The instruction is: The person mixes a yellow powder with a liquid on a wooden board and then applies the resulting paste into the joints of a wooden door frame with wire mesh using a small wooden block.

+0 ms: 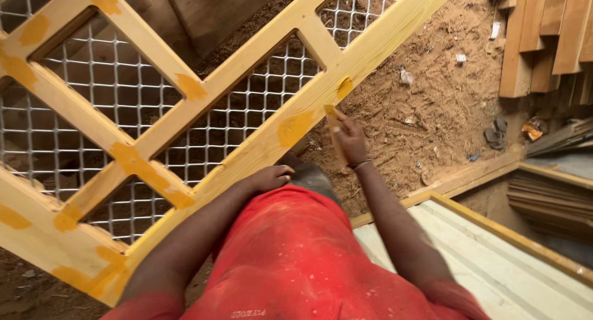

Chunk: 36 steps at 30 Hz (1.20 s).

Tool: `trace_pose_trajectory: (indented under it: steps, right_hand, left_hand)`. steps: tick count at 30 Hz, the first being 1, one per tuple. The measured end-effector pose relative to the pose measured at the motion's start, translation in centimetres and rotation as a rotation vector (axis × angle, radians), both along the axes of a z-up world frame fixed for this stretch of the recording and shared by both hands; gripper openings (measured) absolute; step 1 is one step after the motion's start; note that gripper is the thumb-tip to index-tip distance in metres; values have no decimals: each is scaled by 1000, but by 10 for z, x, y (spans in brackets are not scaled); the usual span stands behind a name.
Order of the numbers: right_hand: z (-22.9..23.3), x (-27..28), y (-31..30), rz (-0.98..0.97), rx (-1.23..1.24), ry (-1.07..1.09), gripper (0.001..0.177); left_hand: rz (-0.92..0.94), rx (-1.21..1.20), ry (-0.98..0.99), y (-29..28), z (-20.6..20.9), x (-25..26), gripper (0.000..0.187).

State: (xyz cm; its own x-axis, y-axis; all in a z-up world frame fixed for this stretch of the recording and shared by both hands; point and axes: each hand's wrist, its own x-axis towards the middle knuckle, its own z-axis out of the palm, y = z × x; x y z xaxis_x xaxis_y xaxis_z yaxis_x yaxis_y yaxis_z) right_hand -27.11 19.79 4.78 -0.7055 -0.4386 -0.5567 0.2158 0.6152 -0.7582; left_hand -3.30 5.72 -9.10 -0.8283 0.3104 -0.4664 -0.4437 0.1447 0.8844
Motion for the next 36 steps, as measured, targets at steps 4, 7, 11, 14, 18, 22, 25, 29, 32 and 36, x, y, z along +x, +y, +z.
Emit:
trace_pose_trajectory:
  steps: [4, 7, 11, 14, 18, 22, 25, 29, 32, 36]
  right_hand:
    - [-56, 5, 6, 477, -8, 958, 57]
    - [-89, 26, 9, 456, 174, 968, 60]
    - [-98, 52, 3, 343, 167, 932, 72]
    - [-92, 64, 3, 308, 119, 879, 78]
    - [-91, 74, 0, 279, 155, 862, 79]
    - [-97, 85, 1, 261, 153, 782, 80]
    - [-107, 99, 9, 260, 162, 728, 79]
    - [-126, 120, 35, 360, 299, 775, 60]
    - [-142, 116, 54, 108, 349, 570, 47]
    - [-141, 58, 74, -403, 157, 270, 39]
  left_hand:
    - [48, -71, 23, 3, 0, 2, 43]
    - [33, -152, 5, 6, 4, 5, 42]
    - [-4, -204, -54, 6, 5, 5, 41]
    - [-39, -211, -44, 6, 1, 7, 40]
    - [-76, -189, -43, 4, -1, 6, 40]
    - [-133, -187, -33, 5, 2, 6, 40]
    - [-197, -186, -33, 6, 2, 7, 39]
    - [-284, -181, -2, 13, -5, 15, 37]
    - [-300, -176, 16, 13, -7, 15, 37]
    - [-296, -196, -77, 11, 2, 19, 38]
